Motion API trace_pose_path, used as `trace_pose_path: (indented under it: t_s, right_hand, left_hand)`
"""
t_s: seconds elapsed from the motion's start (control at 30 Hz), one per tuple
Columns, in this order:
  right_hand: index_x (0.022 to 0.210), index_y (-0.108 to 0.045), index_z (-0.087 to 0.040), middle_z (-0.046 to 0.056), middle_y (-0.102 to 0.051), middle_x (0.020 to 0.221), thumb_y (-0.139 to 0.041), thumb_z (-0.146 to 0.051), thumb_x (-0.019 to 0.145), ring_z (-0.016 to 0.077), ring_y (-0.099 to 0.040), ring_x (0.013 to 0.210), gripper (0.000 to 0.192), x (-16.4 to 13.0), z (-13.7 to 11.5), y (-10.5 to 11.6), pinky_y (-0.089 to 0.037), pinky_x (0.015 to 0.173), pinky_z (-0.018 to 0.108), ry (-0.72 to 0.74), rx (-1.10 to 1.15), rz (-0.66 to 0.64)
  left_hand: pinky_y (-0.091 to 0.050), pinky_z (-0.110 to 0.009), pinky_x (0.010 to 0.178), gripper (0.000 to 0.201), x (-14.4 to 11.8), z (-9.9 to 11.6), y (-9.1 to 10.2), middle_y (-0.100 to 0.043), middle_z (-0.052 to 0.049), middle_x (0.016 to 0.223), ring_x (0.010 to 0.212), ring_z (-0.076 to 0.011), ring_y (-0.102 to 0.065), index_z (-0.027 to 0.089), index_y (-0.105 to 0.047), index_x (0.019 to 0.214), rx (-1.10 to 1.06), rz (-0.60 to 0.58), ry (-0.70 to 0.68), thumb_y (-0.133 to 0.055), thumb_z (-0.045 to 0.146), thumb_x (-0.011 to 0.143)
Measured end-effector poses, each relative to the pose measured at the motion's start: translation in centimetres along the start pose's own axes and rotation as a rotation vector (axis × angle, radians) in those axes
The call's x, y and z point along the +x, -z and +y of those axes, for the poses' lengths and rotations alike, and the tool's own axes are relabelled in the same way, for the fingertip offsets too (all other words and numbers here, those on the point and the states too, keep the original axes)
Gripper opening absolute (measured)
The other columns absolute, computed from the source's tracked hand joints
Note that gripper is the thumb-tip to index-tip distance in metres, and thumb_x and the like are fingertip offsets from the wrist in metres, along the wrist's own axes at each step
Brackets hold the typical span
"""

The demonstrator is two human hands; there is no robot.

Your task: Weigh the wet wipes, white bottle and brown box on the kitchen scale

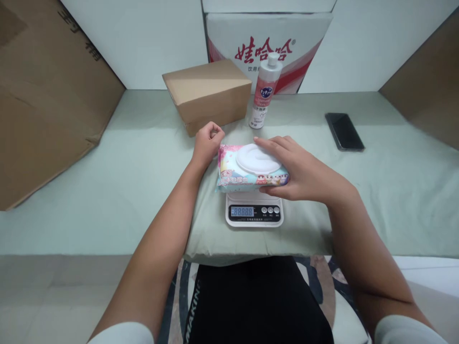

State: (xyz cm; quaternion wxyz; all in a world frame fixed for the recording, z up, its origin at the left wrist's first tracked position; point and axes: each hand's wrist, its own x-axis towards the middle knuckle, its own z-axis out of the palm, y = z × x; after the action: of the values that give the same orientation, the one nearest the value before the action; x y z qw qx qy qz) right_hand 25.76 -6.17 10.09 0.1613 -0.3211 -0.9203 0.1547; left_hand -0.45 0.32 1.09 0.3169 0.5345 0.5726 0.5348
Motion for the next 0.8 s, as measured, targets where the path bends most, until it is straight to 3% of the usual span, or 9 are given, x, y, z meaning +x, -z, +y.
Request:
trace_pose_path:
  t_s: [0.13,0.3,0.4,0.5,0.6,0.7,0.8]
  right_hand:
    - [0.160,-0.039,-0.028,0.016,-0.064,0.135,-0.079,-0.051,0.077,0.0429,-0.058,0.120,0.095,0.7,-0.6,0.3,-0.045,0.102,0.059,0.005,-0.124,-0.020]
    - [0.158,-0.042,-0.026,0.015,-0.066,0.122,-0.076,-0.047,0.079,0.0358,-0.064,0.104,0.088,1.8,-1.6,0.6,-0.050,0.090,0.048,0.036,-0.201,-0.091]
    - [0.154,-0.048,-0.026,0.014,-0.067,0.118,-0.080,-0.046,0.076,0.0354,-0.065,0.101,0.086,2.3,-1.7,0.6,-0.052,0.087,0.048,-0.036,-0.148,-0.086]
    - [0.145,-0.057,-0.027,0.011,-0.070,0.115,-0.086,-0.047,0.072,0.0348,-0.067,0.099,0.082,2.5,-0.8,1.0,-0.055,0.084,0.049,-0.125,0.045,-0.007]
    - [0.125,-0.070,-0.026,0.009,-0.074,0.102,-0.091,-0.047,0.068,0.0321,-0.070,0.089,0.064,2.2,0.9,2.4,-0.058,0.074,0.045,-0.366,0.329,0.043]
    - [0.107,-0.072,-0.024,0.009,-0.073,0.086,-0.088,-0.049,0.072,0.0279,-0.069,0.075,0.046,1.2,2.9,4.5,-0.056,0.061,0.039,-0.764,0.590,0.051]
    - [0.113,-0.067,-0.025,0.011,-0.073,0.103,-0.085,-0.049,0.075,0.0280,-0.069,0.081,0.048,0.5,4.9,5.7,-0.055,0.064,0.040,-1.010,0.574,0.170]
  left_hand:
    - [-0.023,-0.029,0.055,0.017,0.0,0.1,0.0,-0.035,0.005,0.053,0.051,-0.0106,-0.029,0.022,-0.051,0.070,0.006,-0.004,-0.002,-0.065,0.022,0.079]
    - [-0.026,-0.029,0.056,0.016,0.0,0.1,0.0,-0.036,0.006,0.053,0.051,-0.0109,-0.030,0.022,-0.052,0.070,0.005,0.004,-0.001,-0.065,0.022,0.080]
    - [-0.025,-0.029,0.055,0.015,0.1,0.0,0.0,-0.037,0.006,0.052,0.051,-0.0113,-0.031,0.022,-0.052,0.070,0.011,0.005,0.004,-0.065,0.022,0.078]
    - [-0.024,-0.028,0.054,0.014,0.2,-0.3,0.0,-0.038,0.005,0.053,0.051,-0.0107,-0.032,0.022,-0.053,0.070,0.011,0.009,-0.012,-0.065,0.023,0.078]
    - [-0.024,-0.028,0.053,0.015,0.4,-0.6,0.0,-0.037,0.006,0.053,0.050,-0.0100,-0.031,0.022,-0.054,0.072,0.005,-0.001,-0.013,-0.066,0.025,0.079]
    - [-0.024,-0.027,0.054,0.013,0.5,-0.6,0.0,-0.035,0.007,0.051,0.049,-0.0095,-0.029,0.021,-0.054,0.072,0.048,0.009,-0.030,-0.065,0.024,0.079]
    - [-0.024,-0.027,0.054,0.011,0.5,-0.4,0.0,-0.034,0.008,0.050,0.049,-0.0094,-0.027,0.021,-0.054,0.071,0.073,0.014,-0.025,-0.062,0.022,0.079]
